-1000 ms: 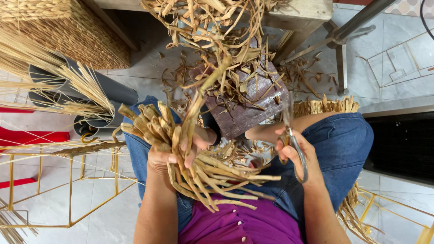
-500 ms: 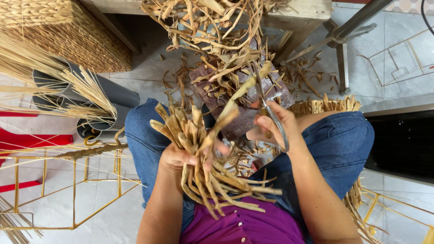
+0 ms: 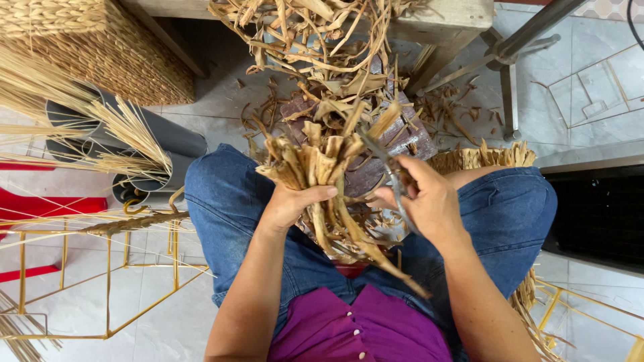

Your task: The person sits on the floor holding a bundle of dried plant stalks and trims the ends and side pieces with scissors, letting cut pieces fall onto a pile. They rotate the bundle and continue cutting along its length, then gather the trimmed bundle in both hands.

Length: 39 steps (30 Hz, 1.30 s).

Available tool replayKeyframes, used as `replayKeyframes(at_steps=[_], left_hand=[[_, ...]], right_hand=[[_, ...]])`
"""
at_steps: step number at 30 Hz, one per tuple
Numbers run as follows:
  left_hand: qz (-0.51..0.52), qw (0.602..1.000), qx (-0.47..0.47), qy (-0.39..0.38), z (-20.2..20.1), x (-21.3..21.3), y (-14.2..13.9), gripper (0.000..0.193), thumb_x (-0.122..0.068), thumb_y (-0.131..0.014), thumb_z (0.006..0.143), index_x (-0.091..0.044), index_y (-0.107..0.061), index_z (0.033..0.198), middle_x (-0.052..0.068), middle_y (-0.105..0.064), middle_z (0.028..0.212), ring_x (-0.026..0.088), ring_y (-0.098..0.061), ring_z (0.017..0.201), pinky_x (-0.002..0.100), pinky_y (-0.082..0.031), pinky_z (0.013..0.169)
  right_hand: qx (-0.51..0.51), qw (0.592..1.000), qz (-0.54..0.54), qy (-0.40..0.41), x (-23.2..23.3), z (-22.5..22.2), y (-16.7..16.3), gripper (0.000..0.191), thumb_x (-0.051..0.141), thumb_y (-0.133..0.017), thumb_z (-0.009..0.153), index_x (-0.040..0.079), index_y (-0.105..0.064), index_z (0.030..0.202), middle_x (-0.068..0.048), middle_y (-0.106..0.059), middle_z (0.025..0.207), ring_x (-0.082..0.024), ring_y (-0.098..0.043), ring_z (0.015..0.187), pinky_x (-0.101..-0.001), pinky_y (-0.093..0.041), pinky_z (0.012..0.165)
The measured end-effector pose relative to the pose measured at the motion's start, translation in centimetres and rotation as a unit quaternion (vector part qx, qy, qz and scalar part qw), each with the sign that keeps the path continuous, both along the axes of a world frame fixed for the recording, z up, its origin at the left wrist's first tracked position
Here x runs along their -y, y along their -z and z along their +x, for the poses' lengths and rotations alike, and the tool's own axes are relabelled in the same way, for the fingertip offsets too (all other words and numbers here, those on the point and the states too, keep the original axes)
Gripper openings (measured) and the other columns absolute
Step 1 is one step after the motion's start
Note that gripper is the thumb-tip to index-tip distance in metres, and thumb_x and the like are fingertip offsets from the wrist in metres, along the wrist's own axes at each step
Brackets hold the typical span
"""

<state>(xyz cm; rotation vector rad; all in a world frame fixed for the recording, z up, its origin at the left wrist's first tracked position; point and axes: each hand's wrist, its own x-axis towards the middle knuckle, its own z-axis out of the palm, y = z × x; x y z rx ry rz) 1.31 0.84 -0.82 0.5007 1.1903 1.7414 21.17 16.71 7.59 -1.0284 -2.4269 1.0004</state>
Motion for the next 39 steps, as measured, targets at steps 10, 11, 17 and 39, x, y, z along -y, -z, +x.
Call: replayKeyframes(at_steps=[10, 11, 17, 39], left_hand=[[0.034, 0.995, 0.027, 0.094, 0.1, 0.6, -2.4, 0.041, 0.004, -0.078, 0.084, 0.004, -0.065, 0.123, 0.013, -0.075, 0.102, 0.024, -0.073, 0.094, 0.037, -0.060, 0.085], [0.037, 0.994, 0.027, 0.098, -0.1, 0.8, -2.6, 0.043, 0.004, -0.079, 0.083, 0.004, -0.064, 0.123, 0.013, -0.074, 0.102, 0.024, -0.073, 0.094, 0.037, -0.060, 0.086], [0.062, 0.991, 0.020, 0.116, -0.9, 1.6, -3.4, 0.048, 0.004, -0.079, 0.081, 0.004, -0.063, 0.127, 0.014, -0.075, 0.101, 0.025, -0.074, 0.093, 0.037, -0.061, 0.087], [0.036, 0.982, 0.026, 0.182, -0.5, 2.0, -2.8, 0.042, 0.005, -0.081, 0.085, 0.007, -0.064, 0.124, 0.016, -0.076, 0.102, 0.025, -0.077, 0.094, 0.038, -0.064, 0.087]], right_hand=[[-0.048, 0.973, -0.200, -0.102, -0.3, 0.4, 1.7, 0.072, 0.019, -0.091, 0.072, 0.005, -0.058, 0.135, -0.004, -0.071, 0.109, -0.012, -0.067, 0.101, -0.0276, -0.054, 0.089], [-0.040, 0.967, -0.225, -0.108, -0.6, 0.7, 1.8, 0.074, 0.019, -0.090, 0.072, 0.005, -0.056, 0.136, -0.004, -0.070, 0.112, -0.013, -0.066, 0.104, -0.0279, -0.054, 0.092], [-0.047, 0.945, -0.305, -0.111, -2.1, 1.9, 1.9, 0.071, 0.009, -0.085, 0.075, 0.006, -0.055, 0.139, -0.002, -0.069, 0.114, -0.010, -0.062, 0.102, -0.0261, -0.053, 0.088], [-0.237, 0.919, -0.312, 0.034, -2.5, 2.0, 1.3, 0.038, 0.003, -0.078, 0.090, 0.007, -0.066, 0.125, -0.001, -0.063, 0.083, -0.006, -0.053, 0.065, -0.0195, -0.039, 0.057]])
